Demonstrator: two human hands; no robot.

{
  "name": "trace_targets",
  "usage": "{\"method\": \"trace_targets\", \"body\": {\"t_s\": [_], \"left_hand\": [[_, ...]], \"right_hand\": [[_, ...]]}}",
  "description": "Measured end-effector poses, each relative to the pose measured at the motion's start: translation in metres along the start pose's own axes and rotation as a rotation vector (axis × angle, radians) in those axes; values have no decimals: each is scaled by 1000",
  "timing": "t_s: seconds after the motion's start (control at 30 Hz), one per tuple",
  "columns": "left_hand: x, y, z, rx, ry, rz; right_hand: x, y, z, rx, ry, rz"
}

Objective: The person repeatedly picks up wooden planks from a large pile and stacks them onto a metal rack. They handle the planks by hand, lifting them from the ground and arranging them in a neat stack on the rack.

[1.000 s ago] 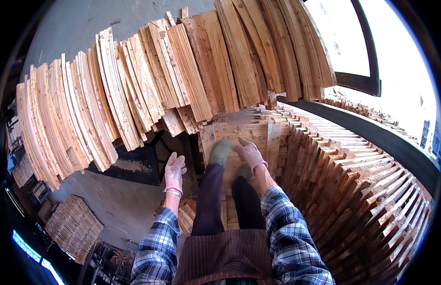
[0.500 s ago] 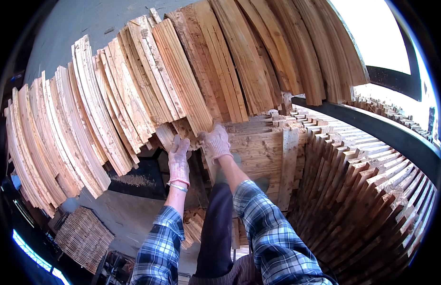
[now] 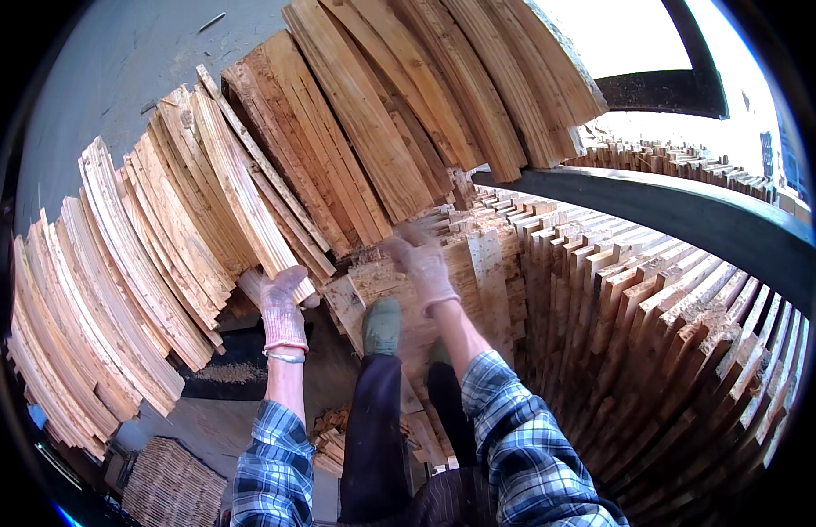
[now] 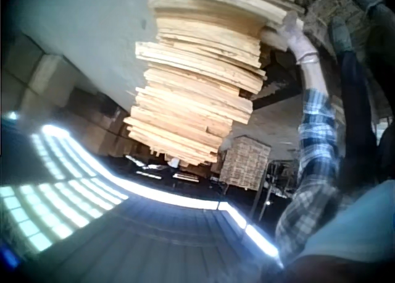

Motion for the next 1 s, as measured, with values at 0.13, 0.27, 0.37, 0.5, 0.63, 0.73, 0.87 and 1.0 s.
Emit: {"method": "trace_targets", "body": {"t_s": [0.13, 0.27, 0.37, 0.5, 0.63, 0.73, 0.87, 1.0], "left_hand": [[-10, -19, 2, 6, 33, -102], [-21, -86, 27, 62, -102, -79], [3, -108, 34, 175, -92, -159], [8, -70, 56, 234, 124, -169], [9, -3, 105, 215, 364, 137], [12, 37, 122, 180, 424, 27], [15, 28, 136, 263, -18, -68], [12, 29, 120, 164, 158, 30]], "right_hand": [[-1, 41, -67, -152, -72, 31], [10, 68, -63, -220, -338, -104], [-6, 113, -84, -264, -545, -156], [5, 123, -59, -247, -411, 83], [22, 96, -30, -187, -19, 134], [17, 87, -28, -118, 14, 58], [30, 86, -47, -65, -82, 60], [10, 81, -43, -175, 169, 75]]}}
Point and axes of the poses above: each hand's wrist, its own y-axis towards the middle knuckle, its own z-axis out of the palm, x = y × z, the point moved 1 cm from there along y, towards the middle knuckle, and after that the axes turned 7 degrees about -z, right-handed, at the moved point
